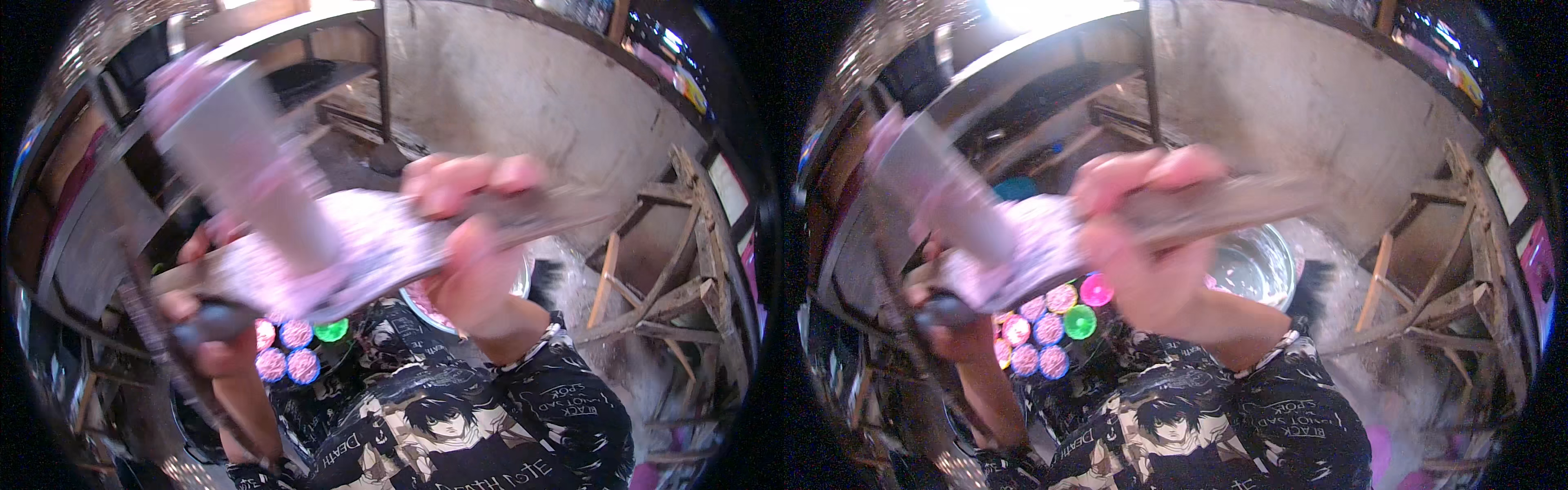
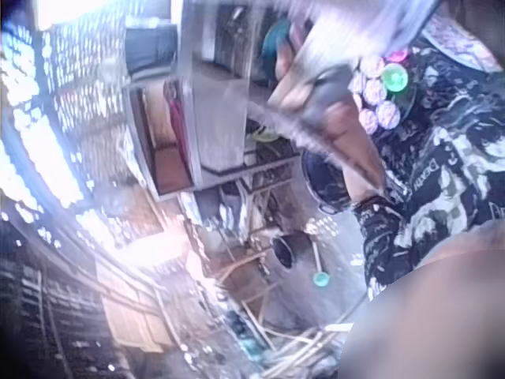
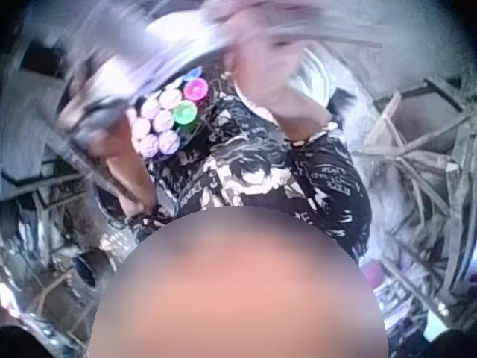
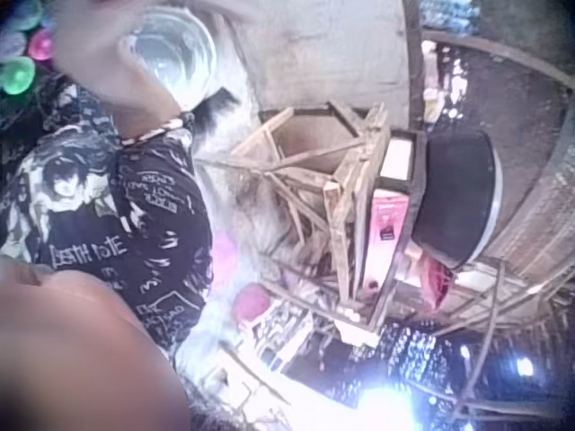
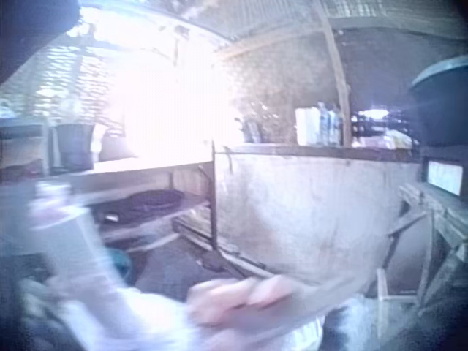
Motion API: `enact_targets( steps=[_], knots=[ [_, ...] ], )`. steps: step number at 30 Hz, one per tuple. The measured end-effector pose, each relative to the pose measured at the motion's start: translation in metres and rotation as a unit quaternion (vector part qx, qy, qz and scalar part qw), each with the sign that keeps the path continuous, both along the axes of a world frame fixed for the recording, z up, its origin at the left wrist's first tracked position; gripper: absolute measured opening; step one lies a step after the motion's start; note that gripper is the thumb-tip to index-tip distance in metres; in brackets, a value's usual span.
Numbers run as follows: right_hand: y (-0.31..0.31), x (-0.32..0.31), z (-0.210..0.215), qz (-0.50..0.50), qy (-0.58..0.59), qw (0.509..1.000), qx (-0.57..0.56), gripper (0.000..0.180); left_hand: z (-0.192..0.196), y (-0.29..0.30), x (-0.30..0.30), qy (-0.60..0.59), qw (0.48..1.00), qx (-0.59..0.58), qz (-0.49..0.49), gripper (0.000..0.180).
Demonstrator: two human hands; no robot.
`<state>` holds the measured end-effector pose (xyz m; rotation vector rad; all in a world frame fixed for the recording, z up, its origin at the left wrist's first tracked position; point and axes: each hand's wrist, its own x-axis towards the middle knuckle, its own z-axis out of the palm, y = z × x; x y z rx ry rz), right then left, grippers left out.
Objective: The person uses a wooden tool to scoop pink frosting from a bowl and applies it to multiple small colorful containers arranged on a tray. The person repeatedly scoops frosting and spreads it onto each container in a consistent pattern.
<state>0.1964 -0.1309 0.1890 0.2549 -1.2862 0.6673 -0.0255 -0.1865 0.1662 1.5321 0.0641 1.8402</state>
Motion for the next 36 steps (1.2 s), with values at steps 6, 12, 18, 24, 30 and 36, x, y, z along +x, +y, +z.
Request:
enact_targets(
  steps=[6, 12, 18, 24, 30, 36],
  knots=[
    [0.059, 0.079, -0.192, -0.131, -0.508, 0.725, -0.446, 0.048, -0.001, -0.019, -0.043, -0.099, 0.991, -0.088, -0.009, 0.028],
    [0.042, 0.133, -0.374, -0.227, -0.771, 0.302, -0.513, 0.041, -0.016, -0.035, -0.091, -0.172, 0.972, -0.155, 0.029, 0.029],
    [0.065, 0.182, -0.381, -0.142, -0.689, 0.426, -0.569, 0.020, -0.001, -0.045, -0.095, -0.228, 0.842, -0.158, 0.463, 0.015],
    [0.071, 0.172, -0.434, -0.215, -0.699, 0.307, -0.609, 0.028, -0.023, -0.064, -0.119, -0.224, 0.846, -0.137, 0.463, 0.046],
    [0.088, 0.136, -0.488, -0.163, -0.691, 0.323, -0.626, 0.026, -0.030, -0.077, -0.150, 0.026, 0.758, -0.101, 0.644, 0.068],
    [0.091, 0.107, -0.508, -0.224, -0.605, 0.393, -0.655, 0.027, -0.021, -0.077, -0.140, -0.117, 0.852, -0.132, 0.493, 0.054]
  ],
)
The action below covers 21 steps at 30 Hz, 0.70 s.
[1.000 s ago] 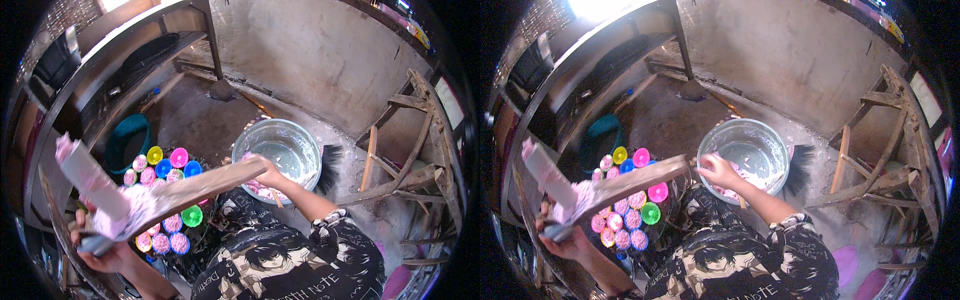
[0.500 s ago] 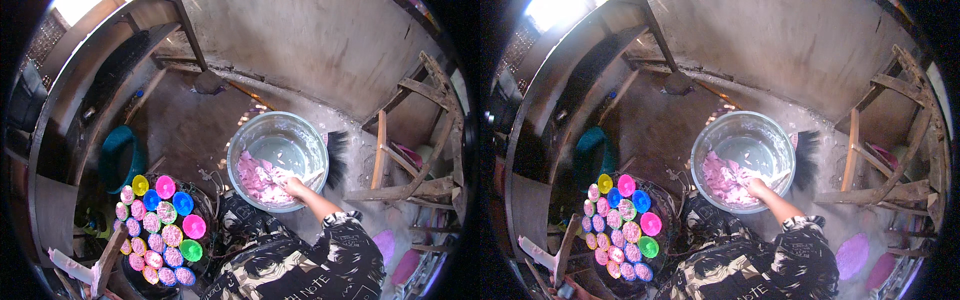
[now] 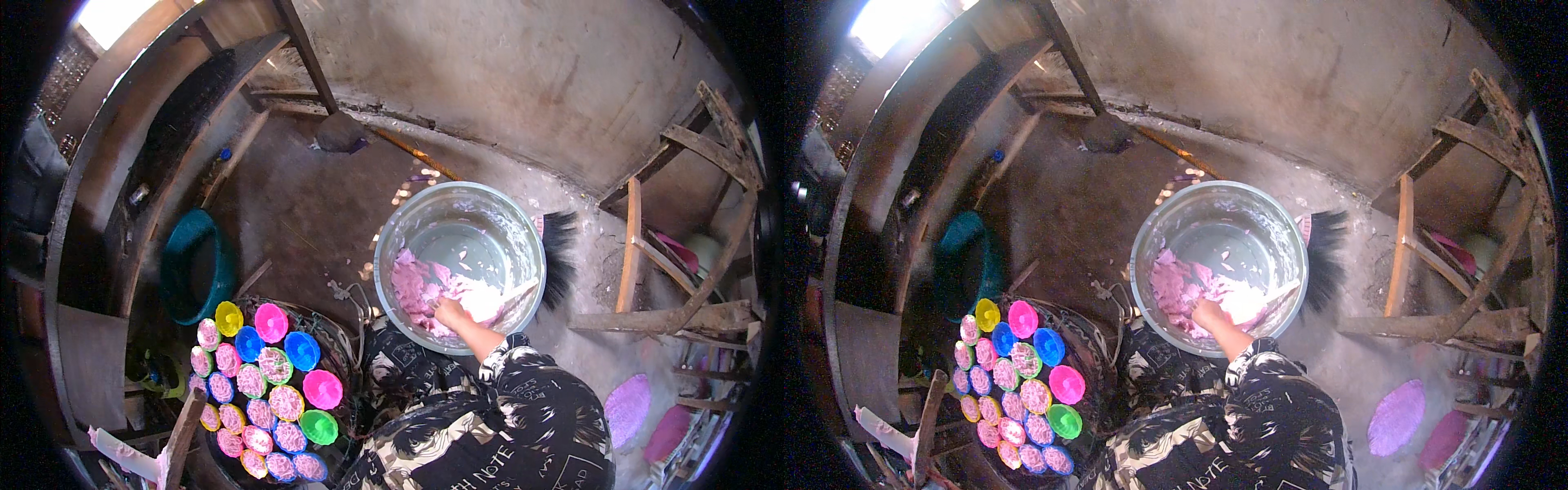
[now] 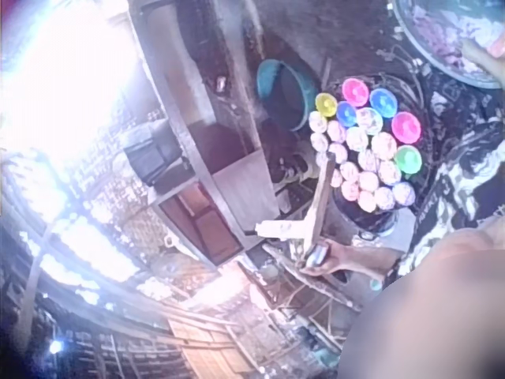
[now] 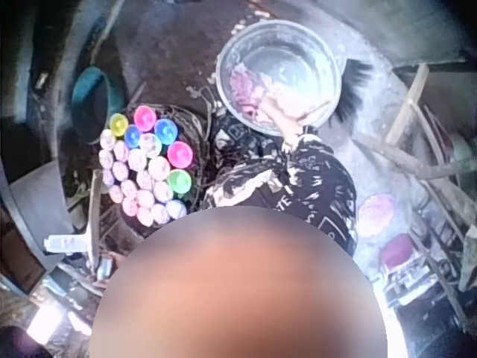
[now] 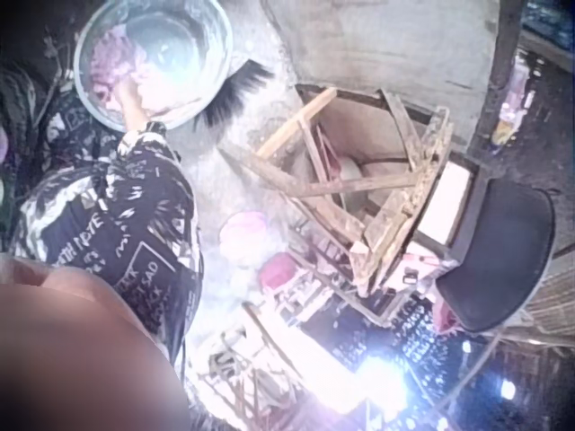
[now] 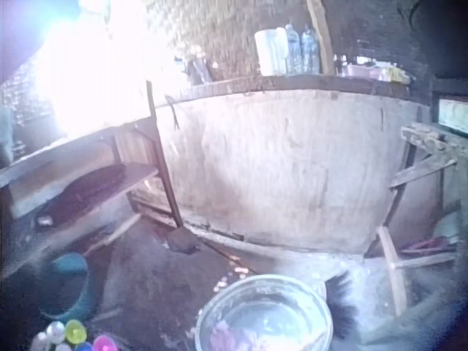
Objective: The person uses a wooden tool to scoop pink frosting from a bowl and applies it to multiple small colorful containers arranged on a tray. The person repeatedly scoops frosting and spreads it onto each container in a consistent pattern.
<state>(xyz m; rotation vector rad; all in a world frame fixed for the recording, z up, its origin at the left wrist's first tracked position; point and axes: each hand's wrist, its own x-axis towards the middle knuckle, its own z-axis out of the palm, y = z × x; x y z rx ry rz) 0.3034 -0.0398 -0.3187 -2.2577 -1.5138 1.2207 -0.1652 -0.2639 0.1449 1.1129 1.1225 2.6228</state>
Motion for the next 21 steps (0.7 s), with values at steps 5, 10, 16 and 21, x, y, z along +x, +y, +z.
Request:
enact_targets(
  steps=[5, 10, 16, 21],
  knots=[
    [-0.006, -0.004, 0.022, -0.017, 0.018, 0.998, 0.053, 0.032, 0.004, 0.014, 0.010, 0.101, 0.992, -0.016, 0.072, 0.052],
    [-0.019, 0.009, 0.070, 0.029, 0.054, 0.997, 0.037, 0.026, 0.014, 0.020, 0.036, 0.046, 0.996, -0.019, 0.080, 0.035],
    [-0.024, 0.000, 0.082, 0.121, -0.050, 0.991, -0.004, 0.029, 0.015, 0.014, 0.045, -0.052, 0.998, -0.019, -0.036, 0.031],
    [-0.005, -0.020, 0.054, 0.078, -0.065, 0.992, -0.069, 0.029, 0.004, 0.012, 0.034, 0.063, 0.998, -0.025, -0.019, 0.033]
  ],
)
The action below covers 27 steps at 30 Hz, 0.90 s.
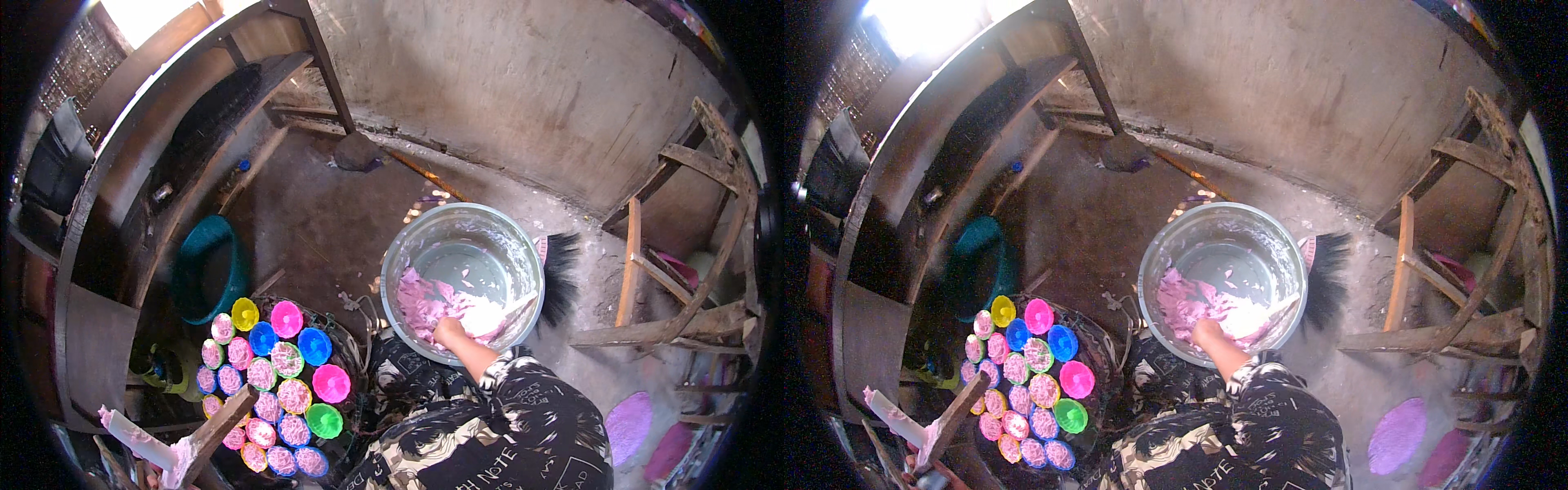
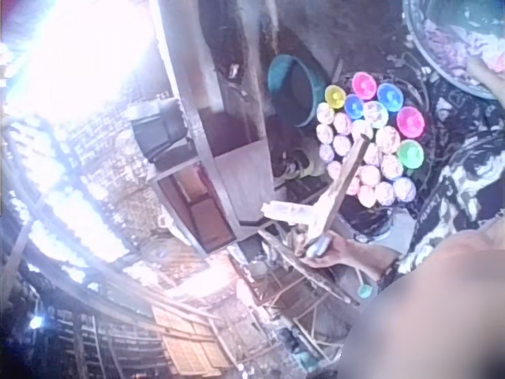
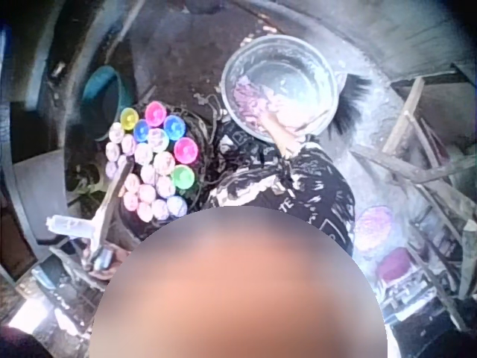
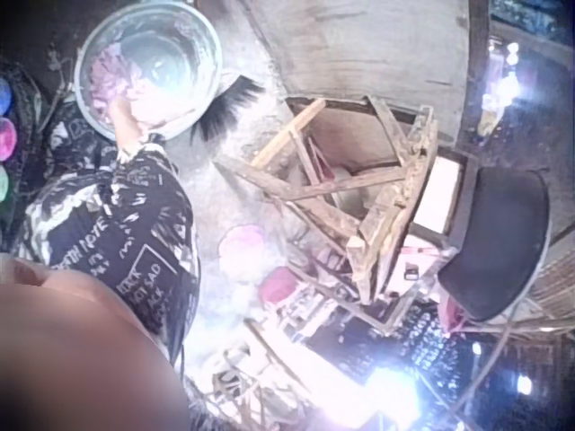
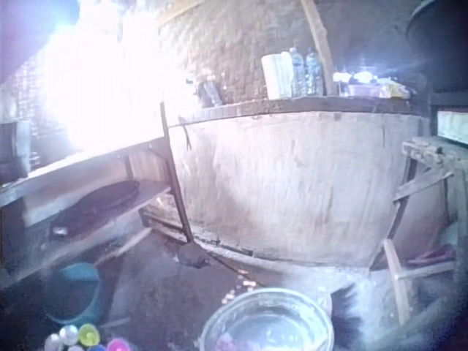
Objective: The person uses a wooden tool to scoop pink frosting from a bowl and applies it to multiple small colorful containers arranged on a tray. The person repeatedly scoops frosting and spreads it onto each container in a consistent pattern.
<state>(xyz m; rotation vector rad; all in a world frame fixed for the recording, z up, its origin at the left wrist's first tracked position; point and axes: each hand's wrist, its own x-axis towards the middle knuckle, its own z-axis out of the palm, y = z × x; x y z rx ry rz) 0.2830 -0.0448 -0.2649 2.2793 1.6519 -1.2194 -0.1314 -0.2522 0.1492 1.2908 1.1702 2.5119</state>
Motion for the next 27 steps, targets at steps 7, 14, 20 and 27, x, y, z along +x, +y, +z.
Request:
enact_targets(
  steps=[7, 14, 20, 27],
  knots=[
    [0.000, 0.003, -0.030, -0.090, 0.023, 0.993, 0.078, 0.024, 0.008, -0.013, 0.007, -0.084, 0.993, 0.081, -0.033, 0.041],
    [-0.001, 0.007, -0.013, -0.074, 0.061, 0.988, 0.121, 0.024, -0.006, -0.021, -0.014, 0.106, 0.982, 0.035, 0.149, 0.083],
    [0.000, 0.025, 0.023, -0.025, 0.166, 0.986, 0.013, 0.015, 0.000, -0.027, 0.005, -0.104, 0.993, -0.033, -0.054, 0.040],
    [-0.011, 0.118, 0.144, 0.026, 0.232, 0.970, -0.063, 0.026, 0.011, 0.002, 0.038, -0.029, 0.958, -0.078, -0.273, 0.044]
  ],
)
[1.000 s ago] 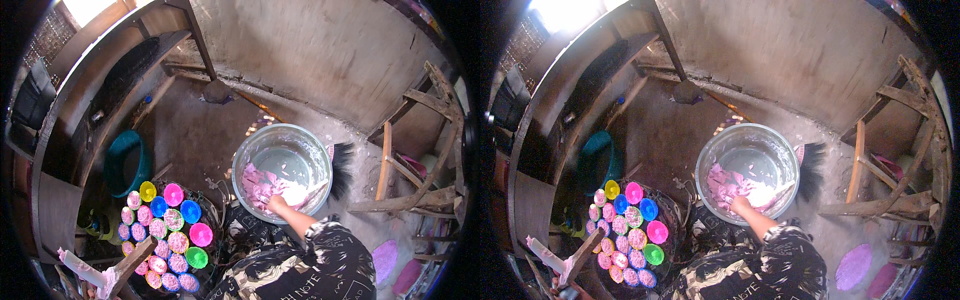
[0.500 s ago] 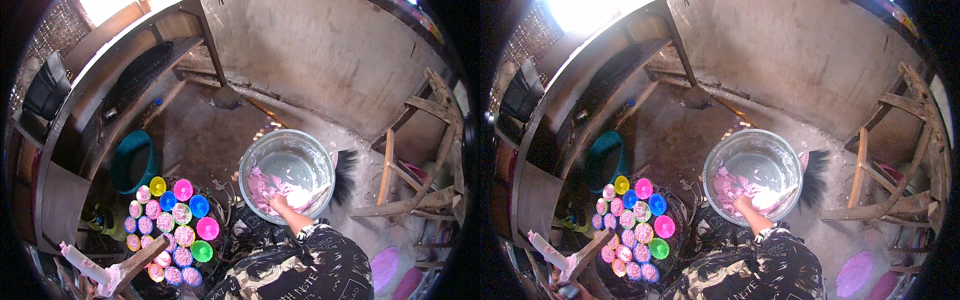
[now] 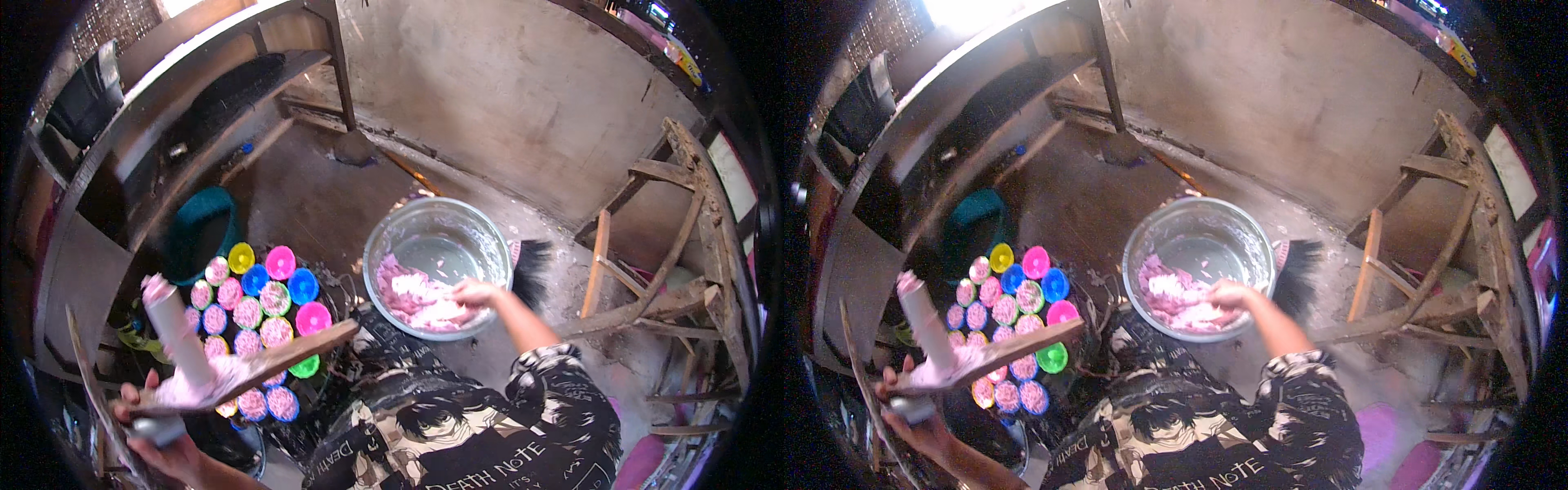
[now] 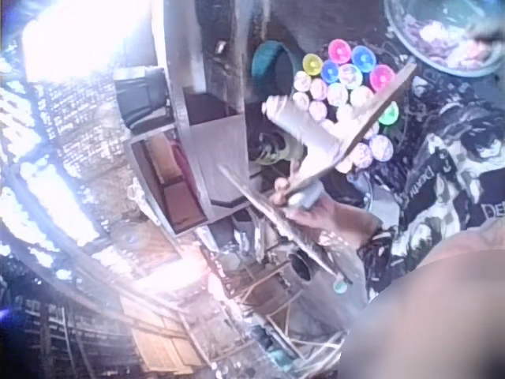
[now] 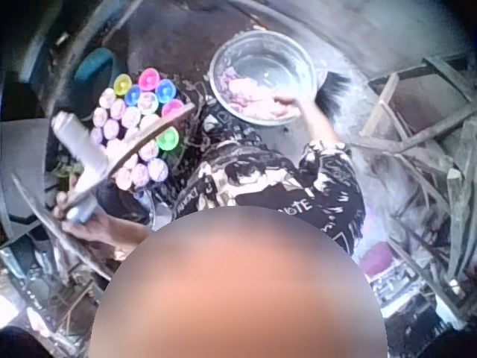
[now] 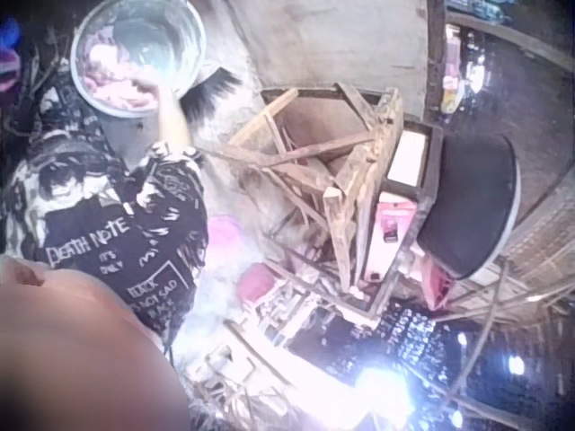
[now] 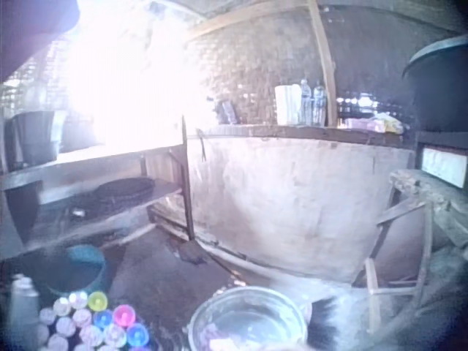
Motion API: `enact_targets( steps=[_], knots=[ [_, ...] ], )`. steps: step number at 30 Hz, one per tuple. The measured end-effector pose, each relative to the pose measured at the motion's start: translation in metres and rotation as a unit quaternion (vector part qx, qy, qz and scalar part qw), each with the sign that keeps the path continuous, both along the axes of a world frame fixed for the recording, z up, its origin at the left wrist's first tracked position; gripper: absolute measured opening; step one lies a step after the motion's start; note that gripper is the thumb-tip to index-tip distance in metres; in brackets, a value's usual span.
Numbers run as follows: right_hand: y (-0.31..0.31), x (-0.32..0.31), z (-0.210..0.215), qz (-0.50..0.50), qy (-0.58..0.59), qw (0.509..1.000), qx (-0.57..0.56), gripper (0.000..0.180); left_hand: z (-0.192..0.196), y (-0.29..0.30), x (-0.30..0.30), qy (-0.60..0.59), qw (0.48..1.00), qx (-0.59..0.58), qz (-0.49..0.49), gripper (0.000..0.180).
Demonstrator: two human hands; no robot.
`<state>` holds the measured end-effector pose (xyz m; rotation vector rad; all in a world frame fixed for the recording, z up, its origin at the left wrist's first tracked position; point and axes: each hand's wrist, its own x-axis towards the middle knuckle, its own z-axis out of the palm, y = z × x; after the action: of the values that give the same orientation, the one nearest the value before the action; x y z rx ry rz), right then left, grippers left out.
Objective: The person uses a wooden tool to scoop pink frosting from a bowl and applies it to multiple small colorful containers arranged on a tray. The person repeatedly scoops frosting and spreads it onto each container in a consistent pattern.
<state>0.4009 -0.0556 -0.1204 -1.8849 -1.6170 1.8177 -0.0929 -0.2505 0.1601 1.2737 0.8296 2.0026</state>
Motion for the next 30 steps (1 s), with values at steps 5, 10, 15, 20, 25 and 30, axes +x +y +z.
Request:
enact_targets(
  steps=[5, 10, 15, 20, 25, 30],
  knots=[
    [-0.020, 0.048, 0.152, 0.057, 0.111, 0.990, 0.072, 0.034, -0.010, 0.044, 0.049, 0.156, 0.982, -0.106, 0.030, 0.036],
    [-0.040, 0.029, 0.283, 0.177, 0.114, 0.972, 0.107, 0.033, -0.039, 0.108, 0.117, 0.167, 0.951, -0.227, -0.130, 0.033],
    [-0.038, -0.008, 0.356, 0.283, 0.064, 0.949, 0.123, 0.031, -0.046, 0.125, 0.157, 0.498, 0.842, -0.199, -0.055, 0.044],
    [-0.045, -0.059, 0.405, 0.443, -0.157, 0.717, 0.515, 0.028, -0.031, 0.118, 0.161, 0.539, 0.833, -0.116, -0.047, 0.044],
    [-0.077, -0.118, 0.393, 0.436, -0.289, 0.394, 0.755, 0.019, -0.040, 0.125, 0.165, 0.556, 0.815, -0.159, 0.013, 0.041],
    [-0.090, -0.136, 0.361, 0.459, -0.297, 0.260, 0.796, 0.015, -0.065, 0.146, 0.168, 0.511, 0.841, -0.179, -0.003, 0.041]
  ],
)
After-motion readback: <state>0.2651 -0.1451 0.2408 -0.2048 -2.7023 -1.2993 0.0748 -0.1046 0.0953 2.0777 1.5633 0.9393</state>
